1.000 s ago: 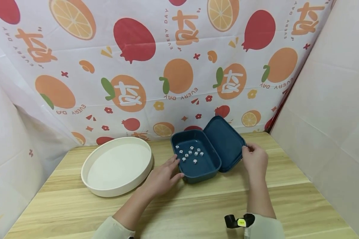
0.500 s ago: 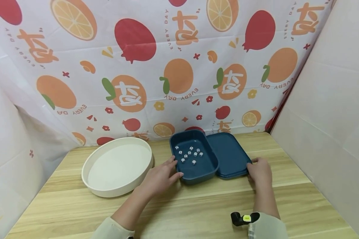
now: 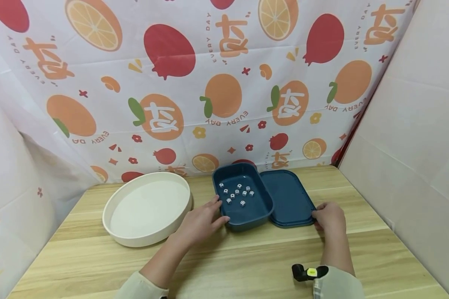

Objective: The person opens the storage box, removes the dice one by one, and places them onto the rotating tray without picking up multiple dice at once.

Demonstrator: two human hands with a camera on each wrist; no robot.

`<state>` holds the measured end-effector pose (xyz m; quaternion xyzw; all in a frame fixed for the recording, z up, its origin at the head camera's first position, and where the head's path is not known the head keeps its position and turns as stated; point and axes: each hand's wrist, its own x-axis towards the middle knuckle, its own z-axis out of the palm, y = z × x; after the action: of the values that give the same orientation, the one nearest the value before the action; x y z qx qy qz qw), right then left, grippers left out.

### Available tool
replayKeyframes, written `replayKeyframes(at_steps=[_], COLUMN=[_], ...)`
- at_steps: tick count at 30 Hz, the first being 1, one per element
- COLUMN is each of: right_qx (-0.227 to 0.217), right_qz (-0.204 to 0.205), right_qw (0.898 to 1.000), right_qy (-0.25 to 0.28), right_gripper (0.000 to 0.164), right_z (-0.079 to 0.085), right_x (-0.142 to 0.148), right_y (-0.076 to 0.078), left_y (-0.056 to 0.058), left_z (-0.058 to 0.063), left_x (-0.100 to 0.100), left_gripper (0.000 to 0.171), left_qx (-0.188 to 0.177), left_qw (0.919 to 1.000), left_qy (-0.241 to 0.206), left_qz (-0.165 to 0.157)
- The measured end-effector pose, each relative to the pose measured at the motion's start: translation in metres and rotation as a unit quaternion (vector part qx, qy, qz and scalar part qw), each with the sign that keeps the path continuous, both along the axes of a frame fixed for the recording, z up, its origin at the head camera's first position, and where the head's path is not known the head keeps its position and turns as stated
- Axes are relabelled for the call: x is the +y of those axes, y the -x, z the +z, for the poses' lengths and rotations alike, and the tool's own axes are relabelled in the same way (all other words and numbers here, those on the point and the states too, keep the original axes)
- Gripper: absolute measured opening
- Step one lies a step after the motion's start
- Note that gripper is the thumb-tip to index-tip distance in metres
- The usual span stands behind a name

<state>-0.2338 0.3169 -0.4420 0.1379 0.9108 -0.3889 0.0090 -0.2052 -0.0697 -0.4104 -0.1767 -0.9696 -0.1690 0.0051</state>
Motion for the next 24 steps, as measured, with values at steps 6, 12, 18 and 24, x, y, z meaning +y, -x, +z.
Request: replayKeyframes(at_steps=[6,12,18,24], right_qx=[0.079,0.191,0.189,0.182], right_qz=[0.035,0.133,0.245,0.305], right_qw=[0.992,0.968,0.946,0.926], right_qy=[-0.093,-0.092,-0.099,-0.126], right_gripper=[0.035,0.018,0.016,0.014], right_z=[0.016,0.037,0.045,0.033], right_x=[-0.022,-0.089,-0.157,-0.189], right_y=[0.005,0.005,-0.008,-0.011], left_y=[0.0,0.001,0.001,0.001], left_z=[0.001,0.002,0.001,0.001], left_x=[0.0,-0.001,-0.003,-0.005], left_gripper=[0.069,0.068,0.066,0.063], left_qx=[-0.008,-0.011,-0.007,0.003], left_qw=[0.9999,0.9999,0.9998,0.9998], left_qy=[-0.006,-0.012,-0.021,-0.02], left_qz=[0.003,0.002,-0.003,-0.005])
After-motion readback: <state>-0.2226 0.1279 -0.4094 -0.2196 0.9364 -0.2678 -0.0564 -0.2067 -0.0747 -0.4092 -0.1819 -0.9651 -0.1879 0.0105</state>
